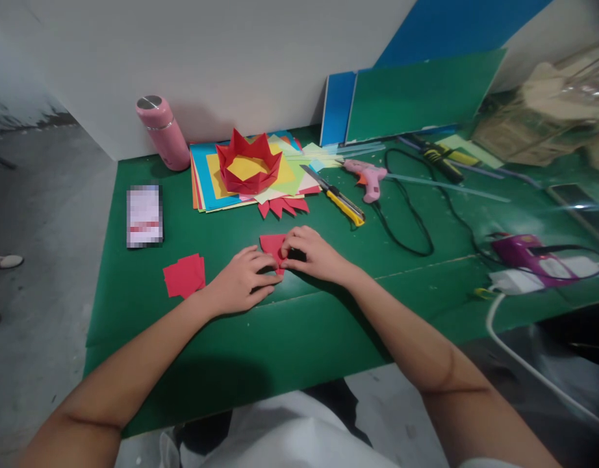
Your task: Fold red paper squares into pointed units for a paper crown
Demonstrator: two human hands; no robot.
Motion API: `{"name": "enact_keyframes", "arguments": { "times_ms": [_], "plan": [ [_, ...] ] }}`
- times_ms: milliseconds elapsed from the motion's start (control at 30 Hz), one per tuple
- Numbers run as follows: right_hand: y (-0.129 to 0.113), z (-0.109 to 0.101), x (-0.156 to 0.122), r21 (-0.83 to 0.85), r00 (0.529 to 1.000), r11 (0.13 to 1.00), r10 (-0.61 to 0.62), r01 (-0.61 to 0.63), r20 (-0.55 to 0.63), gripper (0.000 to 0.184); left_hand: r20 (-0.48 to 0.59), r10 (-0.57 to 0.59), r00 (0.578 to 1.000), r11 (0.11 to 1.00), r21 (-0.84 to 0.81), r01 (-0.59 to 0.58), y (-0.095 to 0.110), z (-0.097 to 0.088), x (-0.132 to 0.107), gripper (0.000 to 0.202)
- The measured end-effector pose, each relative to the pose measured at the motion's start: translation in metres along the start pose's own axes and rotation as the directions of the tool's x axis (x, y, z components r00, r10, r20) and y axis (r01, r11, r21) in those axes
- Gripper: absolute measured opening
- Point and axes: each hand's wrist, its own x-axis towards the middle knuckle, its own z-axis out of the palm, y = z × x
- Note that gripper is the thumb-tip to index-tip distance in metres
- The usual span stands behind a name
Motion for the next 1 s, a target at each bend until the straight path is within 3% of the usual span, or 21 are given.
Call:
{"name": "enact_keyframes", "arguments": {
  "times_ms": [267, 467, 767, 833, 1000],
  "plan": [
    [0.000, -0.001, 0.002, 0.012, 1.000, 1.000, -0.017, 0.017, -0.004, 0.018, 0.000, 0.013, 1.000, 1.000, 0.027, -0.013, 0.000, 0.001, 0.000, 0.028],
    [-0.005, -0.002, 0.002, -0.003, 1.000, 1.000, 0.006, -0.006, 0.000, 0.033, 0.021, -0.016, 1.000, 1.000, 0.015, 0.016, 0.003, -0.003, 0.001, 0.026],
    [0.008, 0.003, 0.003, -0.042, 0.982, 0.996, 0.071, -0.079, -0.177, 0.013, 0.026, -0.035, 0.999, 0.999, 0.015, 0.035, 0.002, 0.000, 0.001, 0.027],
    [0.013, 0.004, 0.003, -0.061, 0.963, 0.991, 0.104, -0.123, -0.247, 0.015, 0.030, -0.039, 0.999, 0.999, 0.014, 0.039, 0.001, 0.001, 0.001, 0.027],
    [0.018, 0.006, 0.002, -0.134, 0.962, 0.980, 0.108, -0.145, -0.252, 0.023, 0.063, -0.073, 0.995, 0.997, 0.035, 0.070, 0.003, -0.001, -0.002, 0.029]
  ]
}}
